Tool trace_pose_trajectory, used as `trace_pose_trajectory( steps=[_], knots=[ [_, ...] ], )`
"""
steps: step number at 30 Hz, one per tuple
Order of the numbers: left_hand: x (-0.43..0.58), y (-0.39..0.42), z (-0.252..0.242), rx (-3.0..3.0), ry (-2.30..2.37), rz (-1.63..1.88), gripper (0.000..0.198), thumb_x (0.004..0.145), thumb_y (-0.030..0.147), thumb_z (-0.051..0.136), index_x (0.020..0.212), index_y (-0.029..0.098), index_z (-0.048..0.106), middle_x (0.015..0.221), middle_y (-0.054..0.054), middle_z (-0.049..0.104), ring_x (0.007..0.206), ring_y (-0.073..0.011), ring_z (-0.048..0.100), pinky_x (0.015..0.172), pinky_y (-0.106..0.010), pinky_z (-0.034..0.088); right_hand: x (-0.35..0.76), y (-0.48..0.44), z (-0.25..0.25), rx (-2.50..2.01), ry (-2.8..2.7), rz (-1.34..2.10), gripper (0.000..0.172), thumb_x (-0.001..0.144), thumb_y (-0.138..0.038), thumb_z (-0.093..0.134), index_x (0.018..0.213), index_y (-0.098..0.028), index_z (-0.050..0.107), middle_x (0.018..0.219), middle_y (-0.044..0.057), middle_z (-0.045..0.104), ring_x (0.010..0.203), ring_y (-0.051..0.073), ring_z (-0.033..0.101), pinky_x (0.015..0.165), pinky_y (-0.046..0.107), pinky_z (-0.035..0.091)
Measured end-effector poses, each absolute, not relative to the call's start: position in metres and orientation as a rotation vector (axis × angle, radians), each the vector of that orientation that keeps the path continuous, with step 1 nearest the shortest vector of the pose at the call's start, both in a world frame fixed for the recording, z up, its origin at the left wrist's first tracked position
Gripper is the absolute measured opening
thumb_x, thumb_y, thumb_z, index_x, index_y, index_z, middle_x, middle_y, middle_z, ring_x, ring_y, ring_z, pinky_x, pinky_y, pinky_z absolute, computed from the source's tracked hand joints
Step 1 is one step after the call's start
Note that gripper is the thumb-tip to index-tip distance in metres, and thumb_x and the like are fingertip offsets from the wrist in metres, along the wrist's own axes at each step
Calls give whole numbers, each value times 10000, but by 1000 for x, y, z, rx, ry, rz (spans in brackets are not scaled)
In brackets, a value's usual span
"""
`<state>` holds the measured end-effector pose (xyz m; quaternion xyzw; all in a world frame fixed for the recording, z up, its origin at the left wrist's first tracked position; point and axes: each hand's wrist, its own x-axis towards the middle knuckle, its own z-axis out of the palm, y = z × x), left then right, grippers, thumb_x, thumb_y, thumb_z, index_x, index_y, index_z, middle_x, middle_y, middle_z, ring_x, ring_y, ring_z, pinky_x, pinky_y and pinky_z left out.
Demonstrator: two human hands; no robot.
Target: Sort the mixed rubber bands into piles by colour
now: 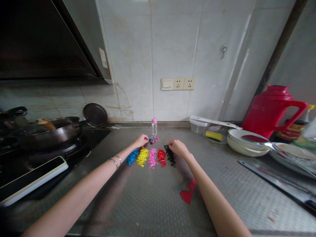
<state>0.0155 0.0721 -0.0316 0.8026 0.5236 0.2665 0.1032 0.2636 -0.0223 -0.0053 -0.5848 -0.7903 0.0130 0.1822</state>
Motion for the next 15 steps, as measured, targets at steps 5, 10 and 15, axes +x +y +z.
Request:
trace_pose_trajectory(
  steps=[5,10,15],
  knots=[
    [11,75,-34,2329,1489,850,180,671,225,539,745,124,669,674,-48,635,608,-119,535,595,-216,387,264,-23,-4,-1676,-2226,51,214,739,-257,447,824,-213,638,851,33,638,768,131,556,620,174,347],
    [4,76,-32,2312,1439,895,177,676,235,542,731,118,663,711,-50,645,647,-122,548,619,-219,394,265,-23,-3,-1670,-2227,41,218,741,-247,435,813,-218,639,832,26,638,738,129,558,598,179,347],
    [-2,75,-28,2245,1386,942,160,665,225,563,709,101,654,681,-46,638,620,-112,551,603,-214,408,266,-23,-2,-1667,-2210,51,214,741,-251,445,820,-214,640,837,32,639,738,129,560,605,178,352]
  ],
)
